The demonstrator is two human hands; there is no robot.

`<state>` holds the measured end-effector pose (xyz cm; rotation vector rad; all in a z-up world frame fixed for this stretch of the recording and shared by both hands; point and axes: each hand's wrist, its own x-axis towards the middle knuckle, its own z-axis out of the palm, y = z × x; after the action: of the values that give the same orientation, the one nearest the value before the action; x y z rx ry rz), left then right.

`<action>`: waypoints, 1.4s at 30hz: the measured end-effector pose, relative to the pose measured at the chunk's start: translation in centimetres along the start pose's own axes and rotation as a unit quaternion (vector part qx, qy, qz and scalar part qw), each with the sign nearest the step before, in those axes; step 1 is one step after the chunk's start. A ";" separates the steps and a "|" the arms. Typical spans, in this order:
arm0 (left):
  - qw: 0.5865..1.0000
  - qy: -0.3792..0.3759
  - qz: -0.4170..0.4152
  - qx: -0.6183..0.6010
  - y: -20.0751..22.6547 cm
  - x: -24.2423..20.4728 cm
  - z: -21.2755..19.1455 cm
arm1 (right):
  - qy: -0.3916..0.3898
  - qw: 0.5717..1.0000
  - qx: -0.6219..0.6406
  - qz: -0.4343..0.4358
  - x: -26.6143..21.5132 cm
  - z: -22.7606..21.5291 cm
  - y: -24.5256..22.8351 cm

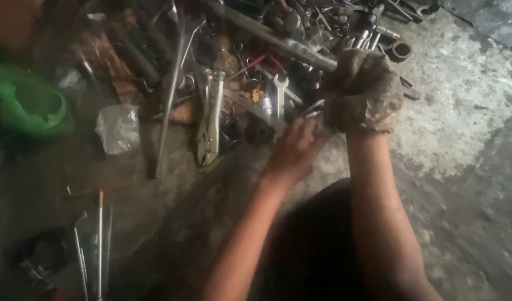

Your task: The person wipes an oil filter wrench, several wrenches, and metal rods with a cloth.

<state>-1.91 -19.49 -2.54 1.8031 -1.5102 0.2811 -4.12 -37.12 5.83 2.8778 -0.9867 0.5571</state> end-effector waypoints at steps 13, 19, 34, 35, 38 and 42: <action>0.727 0.557 -0.201 -0.349 -4.4 2.6 -28.3 | 0.072 0.935 0.268 -0.221 -1.4 9.1 -7.0; 0.493 0.618 -0.278 -0.546 -3.1 -2.2 -23.7 | -0.012 0.837 0.438 -0.328 -8.5 8.7 -15.8; 0.831 0.105 -0.512 -0.191 -2.0 -9.7 -20.7 | -0.003 0.850 0.330 -0.410 -7.7 2.3 -12.1; 0.834 0.116 -0.482 -0.240 -1.6 -10.0 -20.2 | 0.022 0.820 0.329 -0.468 -7.6 1.7 -11.5; 0.792 0.177 -0.475 -0.340 0.3 -10.8 -19.5 | -0.044 0.857 0.219 -0.465 -7.2 2.4 -13.5; 0.592 0.247 -0.508 -0.575 0.6 -11.1 -17.7 | -0.020 0.848 0.270 -0.456 -7.7 1.8 -14.3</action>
<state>-0.37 0.51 3.27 1.0055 0.0814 -0.6196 -0.59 -21.57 2.42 3.2996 0.7061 0.7294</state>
